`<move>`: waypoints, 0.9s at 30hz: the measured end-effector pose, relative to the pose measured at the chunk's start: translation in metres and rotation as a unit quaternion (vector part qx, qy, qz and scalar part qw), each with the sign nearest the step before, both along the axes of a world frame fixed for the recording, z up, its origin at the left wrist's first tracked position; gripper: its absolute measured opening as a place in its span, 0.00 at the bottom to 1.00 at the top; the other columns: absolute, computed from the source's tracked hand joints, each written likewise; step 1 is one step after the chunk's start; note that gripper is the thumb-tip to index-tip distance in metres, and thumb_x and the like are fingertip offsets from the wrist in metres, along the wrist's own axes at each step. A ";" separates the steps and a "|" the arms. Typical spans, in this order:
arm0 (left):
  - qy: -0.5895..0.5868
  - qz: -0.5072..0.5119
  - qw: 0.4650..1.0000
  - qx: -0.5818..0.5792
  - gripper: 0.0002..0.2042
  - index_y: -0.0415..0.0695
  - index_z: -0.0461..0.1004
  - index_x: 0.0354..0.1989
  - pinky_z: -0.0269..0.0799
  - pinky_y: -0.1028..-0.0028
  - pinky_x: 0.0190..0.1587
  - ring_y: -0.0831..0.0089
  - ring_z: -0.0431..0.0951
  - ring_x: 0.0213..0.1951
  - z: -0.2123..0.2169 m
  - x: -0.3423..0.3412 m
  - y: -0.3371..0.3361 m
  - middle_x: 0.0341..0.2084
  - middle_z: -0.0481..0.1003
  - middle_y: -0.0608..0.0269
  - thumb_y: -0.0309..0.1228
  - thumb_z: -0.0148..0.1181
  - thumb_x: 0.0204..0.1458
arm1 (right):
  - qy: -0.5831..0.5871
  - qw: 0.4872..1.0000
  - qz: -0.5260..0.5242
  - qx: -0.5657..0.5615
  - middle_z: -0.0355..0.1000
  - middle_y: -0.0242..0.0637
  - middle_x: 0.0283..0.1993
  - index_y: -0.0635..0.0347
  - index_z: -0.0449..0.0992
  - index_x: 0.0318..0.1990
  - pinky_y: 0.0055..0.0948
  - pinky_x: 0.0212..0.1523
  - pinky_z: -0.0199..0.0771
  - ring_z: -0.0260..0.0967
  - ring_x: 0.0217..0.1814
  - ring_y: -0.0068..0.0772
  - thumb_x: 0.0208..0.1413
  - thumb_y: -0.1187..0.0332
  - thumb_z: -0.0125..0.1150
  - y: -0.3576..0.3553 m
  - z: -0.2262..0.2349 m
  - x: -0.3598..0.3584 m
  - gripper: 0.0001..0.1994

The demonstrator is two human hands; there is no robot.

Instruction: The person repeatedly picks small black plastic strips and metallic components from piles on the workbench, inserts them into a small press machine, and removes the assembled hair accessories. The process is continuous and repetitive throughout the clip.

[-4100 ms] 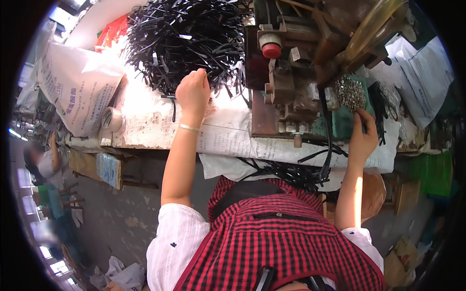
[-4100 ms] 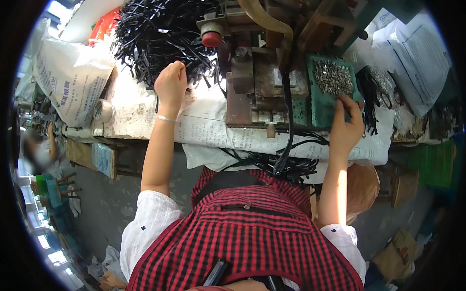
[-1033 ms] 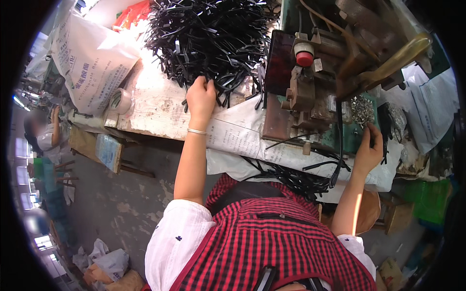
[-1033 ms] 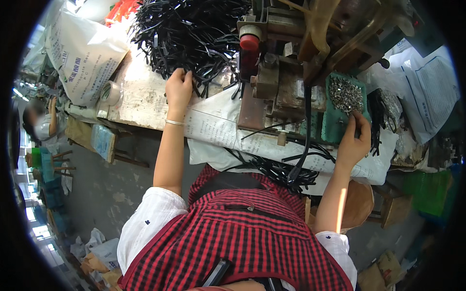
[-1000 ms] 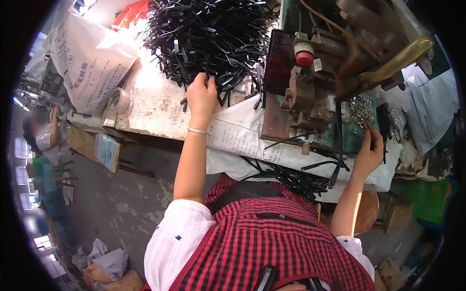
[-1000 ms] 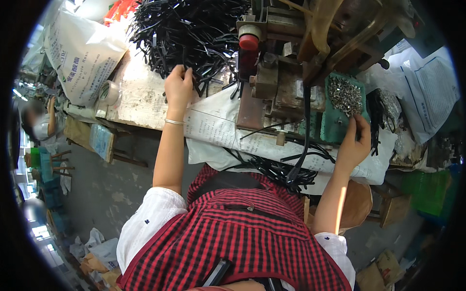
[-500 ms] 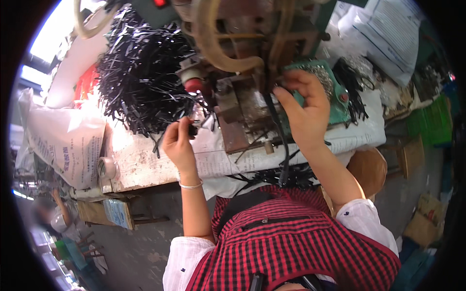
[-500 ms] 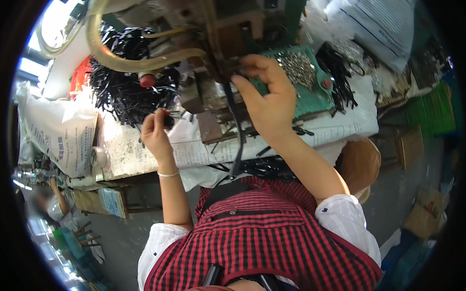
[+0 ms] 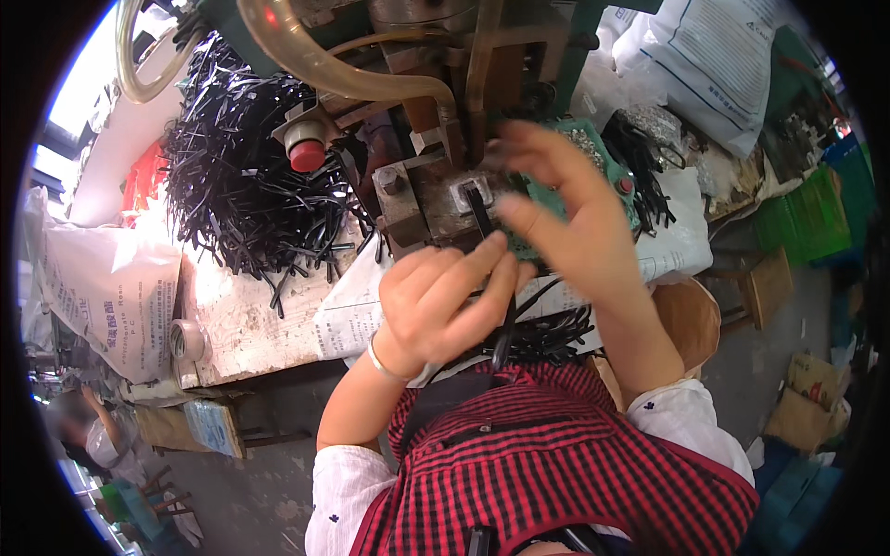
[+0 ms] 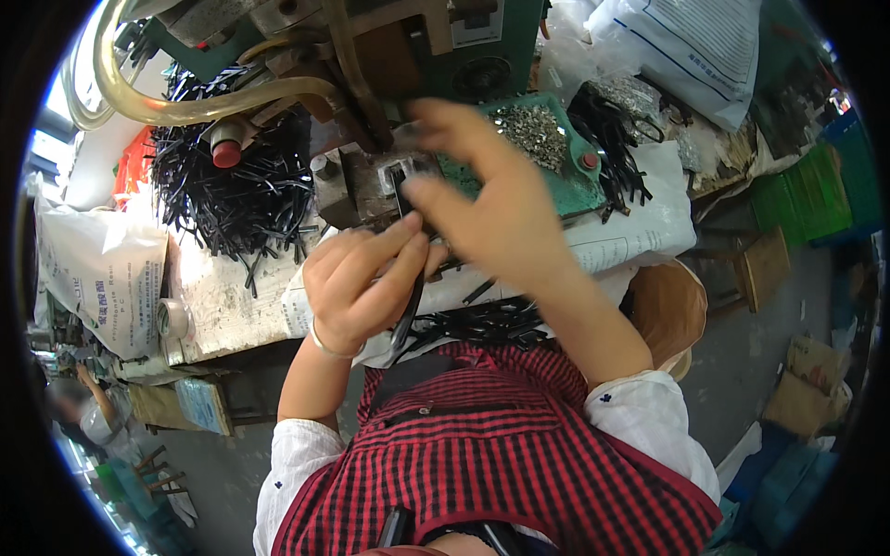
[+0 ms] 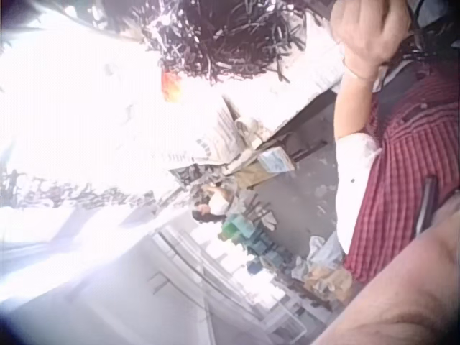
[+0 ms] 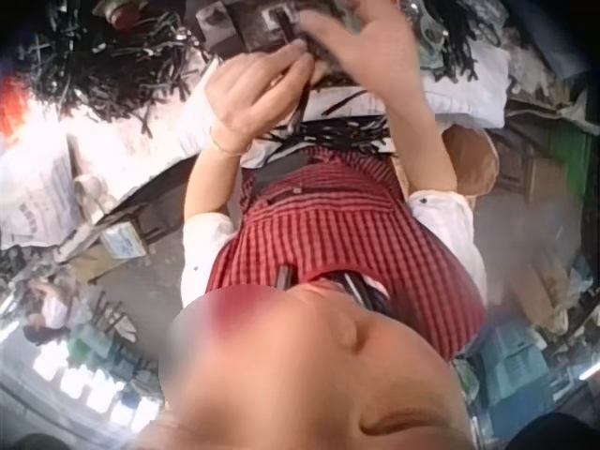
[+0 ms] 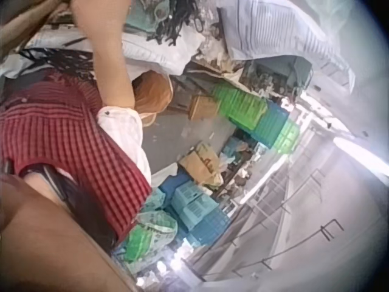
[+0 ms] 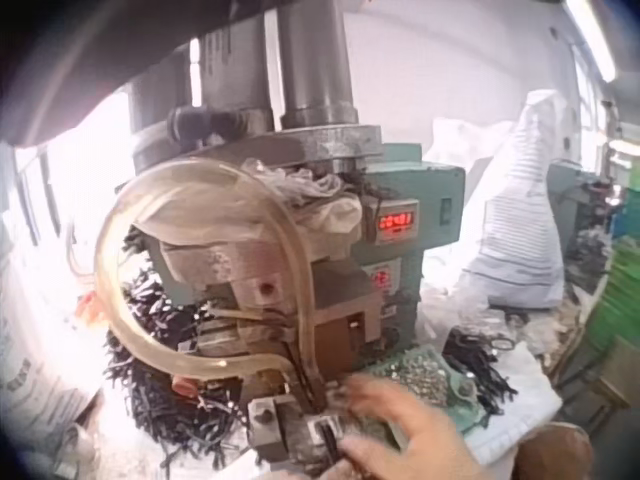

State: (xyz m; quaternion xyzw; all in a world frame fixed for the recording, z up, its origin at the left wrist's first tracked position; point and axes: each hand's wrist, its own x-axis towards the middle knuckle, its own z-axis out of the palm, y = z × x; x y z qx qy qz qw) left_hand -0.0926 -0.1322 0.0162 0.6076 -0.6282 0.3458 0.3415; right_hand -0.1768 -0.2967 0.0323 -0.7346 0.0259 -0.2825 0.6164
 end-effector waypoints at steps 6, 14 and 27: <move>-0.015 -0.015 0.999 -0.024 0.13 0.46 0.80 0.37 0.67 0.76 0.20 0.76 0.74 0.19 -0.012 0.007 -0.010 0.36 0.83 0.63 0.27 0.79 0.44 | 0.112 0.942 -0.305 -0.086 0.79 0.43 0.50 0.60 0.77 0.57 0.33 0.58 0.72 0.76 0.52 0.35 0.60 0.72 0.64 -0.114 -0.107 -0.022 0.18; 0.004 -0.018 0.999 -0.026 0.14 0.44 0.80 0.36 0.69 0.76 0.20 0.75 0.77 0.20 -0.014 0.010 -0.007 0.36 0.83 0.59 0.27 0.79 0.41 | 0.198 0.848 -0.290 -0.396 0.75 0.40 0.39 0.58 0.80 0.34 0.45 0.50 0.71 0.71 0.48 0.50 0.50 0.66 0.71 -0.071 -0.100 -0.044 0.08; 0.233 0.299 0.894 -0.239 0.07 0.39 0.84 0.40 0.77 0.73 0.39 0.66 0.82 0.37 -0.011 -0.004 0.127 0.38 0.83 0.58 0.19 0.67 0.54 | 0.142 0.918 -0.297 -0.219 0.80 0.36 0.36 0.64 0.82 0.44 0.26 0.47 0.74 0.77 0.38 0.28 0.60 0.73 0.64 -0.086 -0.115 -0.050 0.07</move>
